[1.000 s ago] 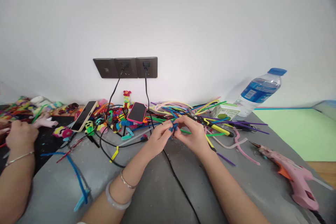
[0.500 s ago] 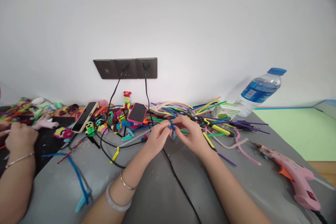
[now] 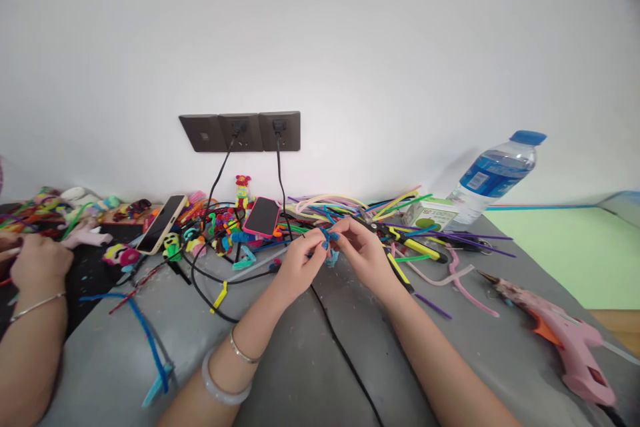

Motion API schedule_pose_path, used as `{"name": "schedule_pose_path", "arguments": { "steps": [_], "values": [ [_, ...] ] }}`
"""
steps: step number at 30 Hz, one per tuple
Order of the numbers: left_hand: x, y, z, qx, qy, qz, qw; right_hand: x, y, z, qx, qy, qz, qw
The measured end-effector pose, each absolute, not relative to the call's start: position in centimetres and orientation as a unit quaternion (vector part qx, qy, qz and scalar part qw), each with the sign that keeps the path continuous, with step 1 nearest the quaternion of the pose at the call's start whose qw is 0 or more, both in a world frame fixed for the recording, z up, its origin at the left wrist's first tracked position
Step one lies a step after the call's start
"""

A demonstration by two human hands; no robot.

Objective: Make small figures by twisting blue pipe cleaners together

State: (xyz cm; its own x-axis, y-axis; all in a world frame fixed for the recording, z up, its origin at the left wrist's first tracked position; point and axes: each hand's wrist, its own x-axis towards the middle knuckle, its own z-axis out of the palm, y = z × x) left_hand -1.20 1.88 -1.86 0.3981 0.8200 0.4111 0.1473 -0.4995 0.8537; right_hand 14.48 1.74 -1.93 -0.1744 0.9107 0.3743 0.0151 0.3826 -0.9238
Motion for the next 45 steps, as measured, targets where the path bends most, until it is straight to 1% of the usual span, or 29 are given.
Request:
{"name": "schedule_pose_path", "arguments": {
  "steps": [5, 7, 9, 12, 15, 17, 20, 25, 29, 32, 37, 42, 45],
  "values": [
    [-1.3, 1.8, -1.8, 0.734, 0.312, 0.432, 0.42, 14.8, 1.6, -1.6, -0.348, -0.64, 0.43, 0.534],
    [-1.2, 1.6, -1.9, 0.727, 0.317, 0.431, 0.431, 14.9, 1.5, -1.7, -0.348, -0.661, 0.402, 0.529],
    [-1.1, 1.5, -1.9, 0.717, 0.326, 0.439, 0.432, 14.9, 1.4, -1.9, -0.362, -0.691, 0.347, 0.52],
    [-1.0, 1.3, -1.8, 0.712, 0.33, 0.443, 0.434, 15.0, 1.2, -2.0, -0.4, -0.737, 0.265, 0.476],
    [-0.9, 1.3, -1.5, 0.698, 0.328, 0.43, 0.47, 15.1, 1.1, -1.8, -0.41, -0.768, 0.246, 0.426],
    [-0.8, 1.4, -1.3, 0.672, 0.331, 0.429, 0.504, 15.2, 1.1, -1.7, -0.406, -0.776, 0.244, 0.416],
    [-0.6, 1.5, -1.3, 0.631, 0.344, 0.438, 0.54, 15.1, 1.2, -1.6, -0.388, -0.781, 0.228, 0.433],
    [-0.3, 1.8, -1.8, 0.553, 0.366, 0.438, 0.607, 14.7, 1.4, -1.7, -0.355, -0.763, 0.208, 0.499],
    [-0.3, 1.8, -1.8, 0.499, 0.355, 0.434, 0.661, 14.3, 1.6, -1.8, -0.37, -0.711, 0.256, 0.54],
    [-0.3, 1.7, -1.8, 0.489, 0.346, 0.434, 0.673, 14.2, 1.7, -1.7, -0.39, -0.665, 0.328, 0.547],
    [0.1, 1.6, -2.4, 0.546, 0.36, 0.462, 0.599, 14.0, 1.3, -1.3, -0.373, -0.564, 0.52, 0.523],
    [0.5, 1.1, -2.5, 0.577, 0.375, 0.476, 0.547, 12.8, 0.9, -1.0, -0.381, -0.49, 0.579, 0.529],
    [0.1, 0.5, -2.0, 0.597, 0.37, 0.488, 0.519, 14.6, 1.8, -1.0, -0.371, -0.457, 0.596, 0.547]
  ]
}}
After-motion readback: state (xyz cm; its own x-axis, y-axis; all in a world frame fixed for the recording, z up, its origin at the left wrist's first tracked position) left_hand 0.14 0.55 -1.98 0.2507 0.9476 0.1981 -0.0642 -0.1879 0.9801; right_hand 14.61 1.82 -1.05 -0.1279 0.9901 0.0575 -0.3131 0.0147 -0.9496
